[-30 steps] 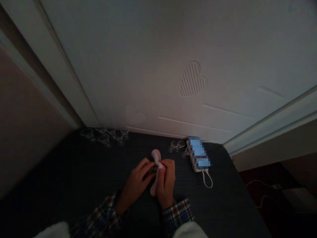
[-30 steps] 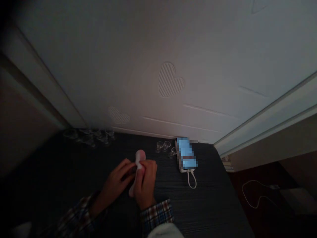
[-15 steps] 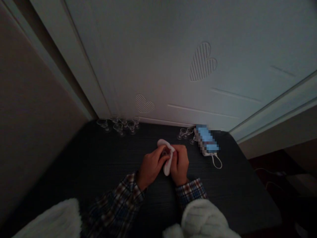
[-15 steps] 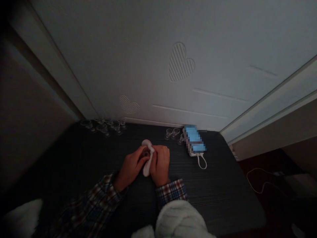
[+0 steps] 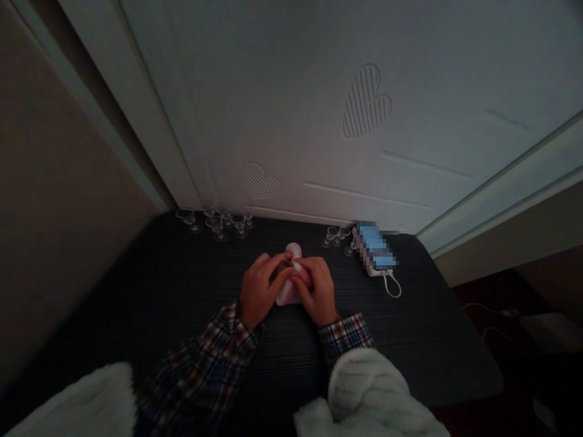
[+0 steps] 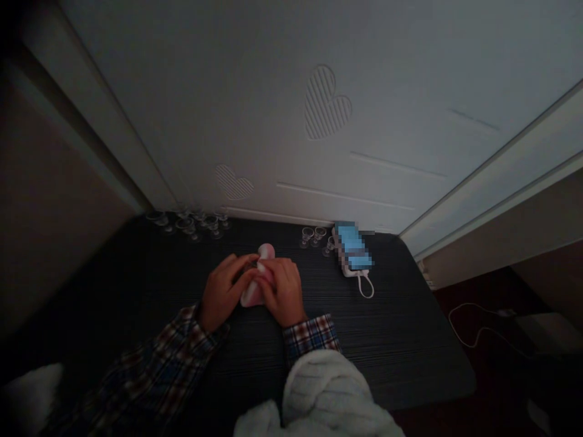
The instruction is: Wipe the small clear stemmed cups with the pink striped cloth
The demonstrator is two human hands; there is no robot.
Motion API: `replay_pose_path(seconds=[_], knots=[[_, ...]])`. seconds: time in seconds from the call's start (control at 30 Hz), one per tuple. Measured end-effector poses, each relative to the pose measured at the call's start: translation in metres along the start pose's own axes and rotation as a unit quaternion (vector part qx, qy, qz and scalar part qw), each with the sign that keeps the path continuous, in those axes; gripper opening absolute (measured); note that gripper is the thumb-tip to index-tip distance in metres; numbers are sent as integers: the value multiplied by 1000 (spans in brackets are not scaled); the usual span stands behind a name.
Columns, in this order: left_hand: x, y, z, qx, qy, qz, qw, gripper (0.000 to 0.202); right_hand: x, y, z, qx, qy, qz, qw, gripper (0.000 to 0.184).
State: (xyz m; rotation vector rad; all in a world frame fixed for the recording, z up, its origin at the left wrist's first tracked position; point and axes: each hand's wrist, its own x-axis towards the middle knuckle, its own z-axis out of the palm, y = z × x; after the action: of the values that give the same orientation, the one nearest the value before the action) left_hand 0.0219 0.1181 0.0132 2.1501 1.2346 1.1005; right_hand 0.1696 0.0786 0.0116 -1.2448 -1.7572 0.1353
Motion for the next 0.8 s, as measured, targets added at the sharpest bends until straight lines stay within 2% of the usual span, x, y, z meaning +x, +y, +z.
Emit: replay_pose_path(seconds=[0.2,0.43,0.6,0.8], knots=[[0,2,-4,-11,-15,65,998,37,2,3,1,12,1,19,1000,15],[4,3,-1,-22,2,41,999,22,4,4,0,34,31,49,998,17],[5,4,0,-3,12,18,1000,20,4,3,2,36,30,71,996,17],[5,5,0,-9,32,29,999,18,4,3,2,43,37,86,995,13]])
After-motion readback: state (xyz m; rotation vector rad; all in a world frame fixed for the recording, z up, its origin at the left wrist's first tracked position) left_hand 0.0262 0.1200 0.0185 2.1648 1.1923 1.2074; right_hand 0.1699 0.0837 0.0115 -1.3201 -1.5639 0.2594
